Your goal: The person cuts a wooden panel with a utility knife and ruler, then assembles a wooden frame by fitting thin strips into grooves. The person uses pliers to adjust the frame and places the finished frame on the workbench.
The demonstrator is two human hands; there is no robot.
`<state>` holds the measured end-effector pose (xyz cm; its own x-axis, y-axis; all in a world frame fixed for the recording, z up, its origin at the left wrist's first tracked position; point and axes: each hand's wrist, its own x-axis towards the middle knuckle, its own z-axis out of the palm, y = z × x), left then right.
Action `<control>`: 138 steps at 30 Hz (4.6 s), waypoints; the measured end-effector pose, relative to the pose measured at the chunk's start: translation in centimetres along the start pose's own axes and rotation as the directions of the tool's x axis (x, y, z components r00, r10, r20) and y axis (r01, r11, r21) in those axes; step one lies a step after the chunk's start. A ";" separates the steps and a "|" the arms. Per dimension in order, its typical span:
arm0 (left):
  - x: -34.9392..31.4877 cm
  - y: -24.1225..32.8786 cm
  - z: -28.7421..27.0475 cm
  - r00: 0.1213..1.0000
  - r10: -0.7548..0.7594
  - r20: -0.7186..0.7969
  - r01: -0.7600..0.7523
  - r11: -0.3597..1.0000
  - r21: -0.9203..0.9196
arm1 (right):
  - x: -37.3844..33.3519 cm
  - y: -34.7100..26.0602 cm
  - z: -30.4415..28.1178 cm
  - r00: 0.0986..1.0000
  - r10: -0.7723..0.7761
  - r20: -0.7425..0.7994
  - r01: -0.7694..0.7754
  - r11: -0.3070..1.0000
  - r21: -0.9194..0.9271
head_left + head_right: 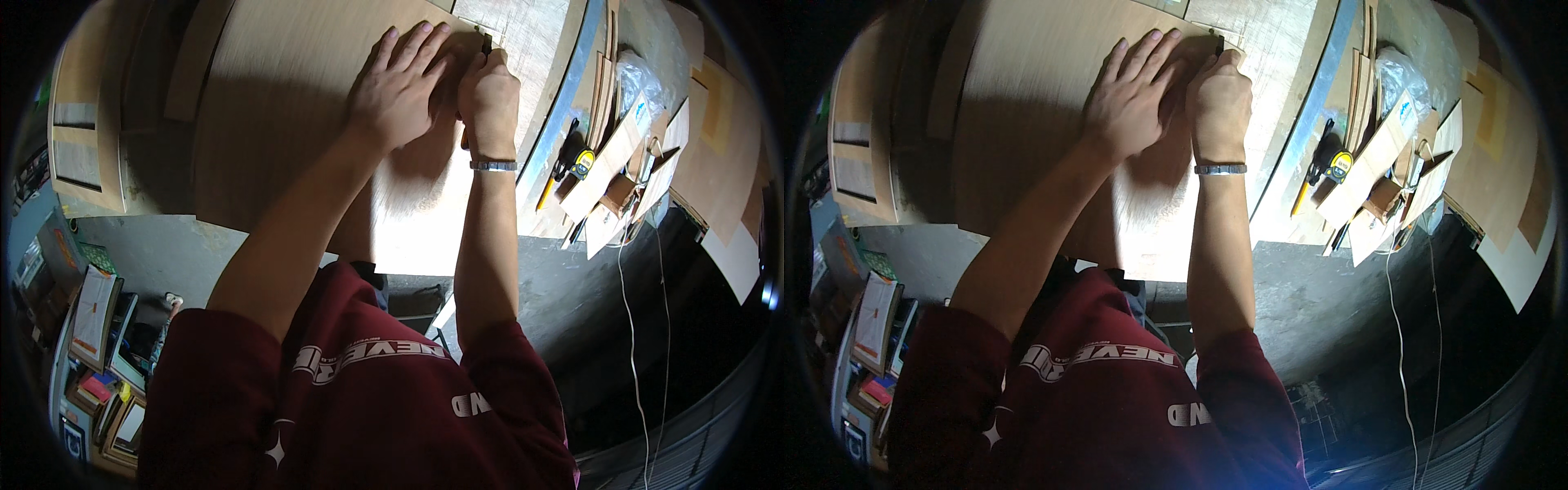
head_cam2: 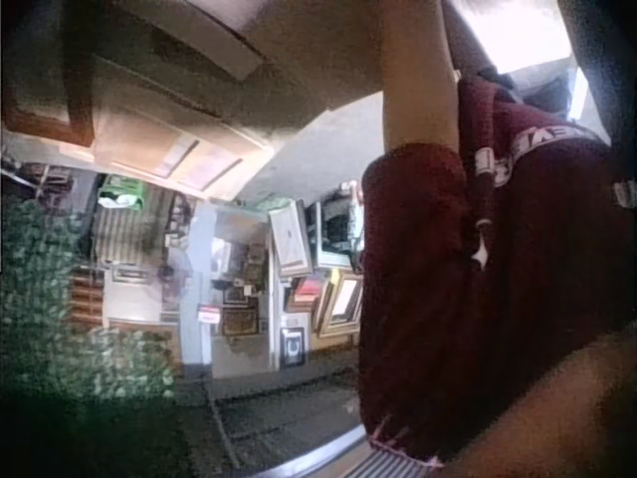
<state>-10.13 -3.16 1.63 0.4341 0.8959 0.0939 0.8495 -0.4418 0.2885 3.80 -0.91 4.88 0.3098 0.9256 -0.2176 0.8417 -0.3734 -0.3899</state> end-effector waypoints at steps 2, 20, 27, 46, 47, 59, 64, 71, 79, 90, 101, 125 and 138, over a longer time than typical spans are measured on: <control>-0.1 -0.2 0.3 1.000 -0.006 -0.006 0.006 1.000 -0.030 | 0.3 -0.1 0.2 0.998 0.004 0.065 -0.004 1.000 0.005; 0.0 -0.2 0.7 0.998 0.002 -0.061 -0.004 0.999 -0.034 | 0.7 -0.9 0.4 0.999 0.008 0.035 -0.008 1.000 0.006; 0.0 0.0 0.2 1.000 -0.027 -0.015 0.026 0.999 -0.039 | 0.6 -0.8 0.0 0.999 -0.037 0.010 0.037 0.999 -0.026; -0.1 -0.2 0.5 0.998 -0.016 -0.052 0.014 0.999 -0.048 | 0.9 -0.2 0.3 0.999 -0.036 0.032 0.037 0.999 -0.008; -0.1 -0.2 0.4 0.999 -0.014 -0.045 0.013 0.999 -0.035 | 1.0 -0.1 0.3 0.999 -0.035 0.038 0.035 0.999 -0.005; 0.0 -0.4 1.0 0.985 -0.011 -0.173 0.004 0.999 -0.041 | -0.7 -1.5 -1.9 0.959 0.121 0.257 -0.133 0.991 0.032; -0.1 -0.1 1.1 0.965 -0.078 -0.251 0.028 0.980 -0.196 | -2.2 0.3 -0.2 0.973 0.086 0.214 -0.087 0.996 -0.004; -0.3 -0.4 0.8 0.983 -0.074 -0.169 0.034 0.973 -0.227 | -3.6 1.0 0.0 0.981 0.021 0.194 -0.013 0.999 -0.044; -0.3 0.1 0.7 0.989 -0.077 -0.126 0.066 0.994 -0.091 | -8.6 -0.2 -0.7 0.956 0.142 0.255 -0.147 0.989 0.000; -0.2 0.2 -0.3 0.999 -0.027 0.026 0.023 0.990 0.137 | -17.5 3.6 1.1 0.943 0.173 0.285 -0.172 0.985 -0.031; 0.6 -0.6 1.0 0.992 0.023 0.122 -0.027 0.999 0.034 | -23.1 3.6 0.5 0.909 0.232 0.346 -0.239 0.971 -0.023; -0.1 -0.3 0.7 0.995 -0.011 -0.100 0.010 1.000 -0.013 | 1.1 0.1 0.5 0.998 -0.041 0.046 0.042 0.999 -0.008; 0.0 -0.1 -0.1 0.994 -0.017 -0.111 0.014 0.999 -0.031 | -2.5 1.7 0.4 0.990 -0.085 0.112 0.078 0.994 0.072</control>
<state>-10.26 -3.11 1.68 0.3835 0.9028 0.1944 0.8458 -0.4279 0.3187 4.28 -3.90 4.43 0.1852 0.9411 -0.2828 0.8293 -0.3041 -0.4688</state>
